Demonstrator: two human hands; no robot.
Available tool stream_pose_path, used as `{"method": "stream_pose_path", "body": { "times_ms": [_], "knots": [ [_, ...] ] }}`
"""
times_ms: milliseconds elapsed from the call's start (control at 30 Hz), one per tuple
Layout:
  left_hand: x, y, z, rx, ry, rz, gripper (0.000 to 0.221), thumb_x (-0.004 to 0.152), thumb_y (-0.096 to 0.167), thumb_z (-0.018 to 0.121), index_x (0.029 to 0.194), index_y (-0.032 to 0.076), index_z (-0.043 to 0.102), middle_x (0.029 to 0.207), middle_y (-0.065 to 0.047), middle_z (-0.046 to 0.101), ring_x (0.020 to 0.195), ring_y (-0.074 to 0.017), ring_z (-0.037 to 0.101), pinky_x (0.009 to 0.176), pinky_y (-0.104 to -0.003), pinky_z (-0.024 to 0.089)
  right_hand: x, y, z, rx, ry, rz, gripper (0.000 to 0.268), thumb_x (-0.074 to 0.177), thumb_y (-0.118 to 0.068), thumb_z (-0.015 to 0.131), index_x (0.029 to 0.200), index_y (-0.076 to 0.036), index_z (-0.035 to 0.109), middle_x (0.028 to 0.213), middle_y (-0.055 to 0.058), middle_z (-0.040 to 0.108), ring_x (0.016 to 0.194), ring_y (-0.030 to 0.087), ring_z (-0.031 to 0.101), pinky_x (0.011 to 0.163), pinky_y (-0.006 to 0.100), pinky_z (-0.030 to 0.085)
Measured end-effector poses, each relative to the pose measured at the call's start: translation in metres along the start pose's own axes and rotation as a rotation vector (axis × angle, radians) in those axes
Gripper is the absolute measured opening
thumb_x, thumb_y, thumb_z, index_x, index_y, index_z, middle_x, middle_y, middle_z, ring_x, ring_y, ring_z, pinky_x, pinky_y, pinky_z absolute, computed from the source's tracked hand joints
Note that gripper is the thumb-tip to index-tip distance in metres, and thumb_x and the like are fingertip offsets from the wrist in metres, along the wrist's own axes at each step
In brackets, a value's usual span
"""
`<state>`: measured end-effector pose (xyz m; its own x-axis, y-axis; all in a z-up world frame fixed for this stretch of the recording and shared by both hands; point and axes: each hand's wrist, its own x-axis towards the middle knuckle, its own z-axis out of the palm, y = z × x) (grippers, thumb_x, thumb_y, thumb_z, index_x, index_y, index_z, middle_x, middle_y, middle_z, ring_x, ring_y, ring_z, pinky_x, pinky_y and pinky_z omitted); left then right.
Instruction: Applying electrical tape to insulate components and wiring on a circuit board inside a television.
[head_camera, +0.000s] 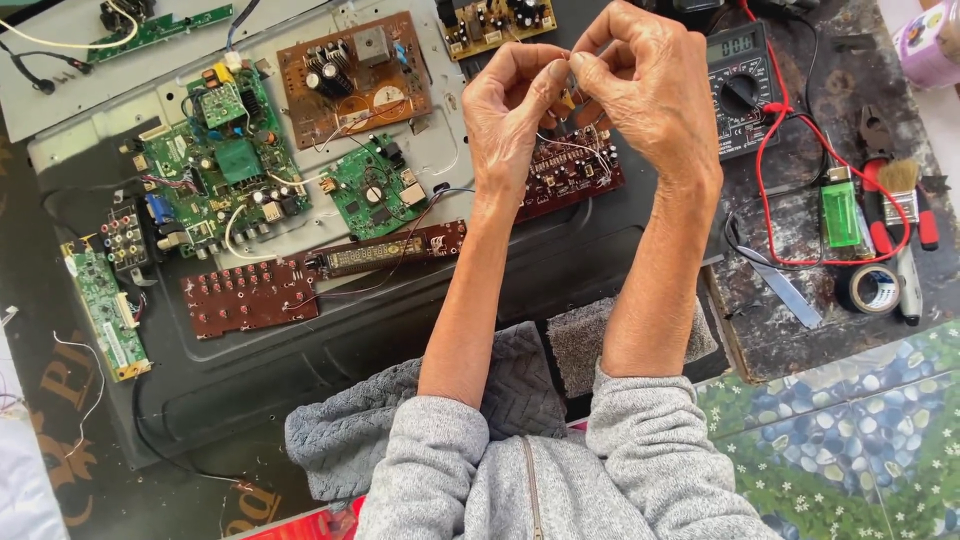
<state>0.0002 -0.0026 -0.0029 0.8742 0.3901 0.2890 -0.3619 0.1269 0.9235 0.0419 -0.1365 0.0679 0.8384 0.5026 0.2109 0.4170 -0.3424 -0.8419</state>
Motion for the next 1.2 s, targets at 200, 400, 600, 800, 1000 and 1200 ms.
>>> {"method": "stream_pose_path", "body": {
  "times_ms": [200,400,600,800,1000,1200],
  "knots": [
    [-0.003,0.002,0.005,-0.058,0.004,-0.035,0.022,0.097,0.033,0.070,0.102,0.012,0.070,0.082,0.000,0.068,0.070,-0.0092,0.063,0.058,-0.024,0.056,0.000,-0.004,-0.003,0.002,0.008,0.015,0.013,0.104,0.001,0.058,0.093,-0.004,0.061,0.075,0.008,0.071,0.060,0.013,0.074,0.056,0.021,0.062],
    [0.001,-0.007,0.000,-0.103,0.079,-0.122,0.023,0.090,0.033,0.077,0.097,0.012,0.075,0.080,0.001,0.072,0.062,-0.0070,0.060,0.051,-0.020,0.047,0.000,-0.004,-0.001,0.037,-0.050,-0.007,0.011,0.102,0.008,0.065,0.100,-0.002,0.060,0.085,0.010,0.071,0.073,0.016,0.077,0.067,0.025,0.065],
    [0.000,-0.010,0.000,-0.094,0.110,-0.180,0.024,0.088,0.034,0.078,0.097,0.013,0.076,0.075,0.002,0.071,0.062,-0.0070,0.062,0.050,-0.020,0.044,0.000,-0.010,0.002,0.035,-0.032,-0.007,0.019,0.096,0.012,0.061,0.106,-0.003,0.055,0.089,0.010,0.070,0.073,0.018,0.079,0.067,0.026,0.067],
    [0.002,-0.006,-0.002,-0.040,0.009,-0.193,0.020,0.090,0.035,0.074,0.093,0.016,0.073,0.077,0.006,0.067,0.064,-0.0025,0.056,0.050,-0.019,0.045,-0.001,-0.009,-0.003,-0.023,-0.069,-0.007,0.025,0.095,0.011,0.058,0.116,-0.003,0.057,0.089,0.011,0.073,0.071,0.018,0.076,0.067,0.028,0.065],
    [0.002,-0.003,-0.003,-0.092,-0.074,-0.125,0.020,0.097,0.034,0.068,0.096,0.014,0.068,0.085,0.004,0.071,0.057,-0.0031,0.052,0.049,-0.019,0.042,-0.004,0.001,-0.007,-0.009,-0.034,-0.069,0.016,0.102,0.004,0.058,0.111,-0.003,0.068,0.091,0.009,0.072,0.078,0.016,0.076,0.075,0.028,0.065],
    [-0.001,0.005,-0.004,0.102,-0.045,-0.022,0.023,0.098,0.032,0.063,0.096,0.009,0.065,0.075,0.000,0.066,0.050,-0.0061,0.051,0.045,-0.020,0.047,0.000,0.003,0.005,-0.017,0.041,-0.066,0.009,0.103,0.004,0.071,0.097,-0.003,0.069,0.084,0.006,0.071,0.072,0.011,0.073,0.067,0.021,0.062]
  ]
}}
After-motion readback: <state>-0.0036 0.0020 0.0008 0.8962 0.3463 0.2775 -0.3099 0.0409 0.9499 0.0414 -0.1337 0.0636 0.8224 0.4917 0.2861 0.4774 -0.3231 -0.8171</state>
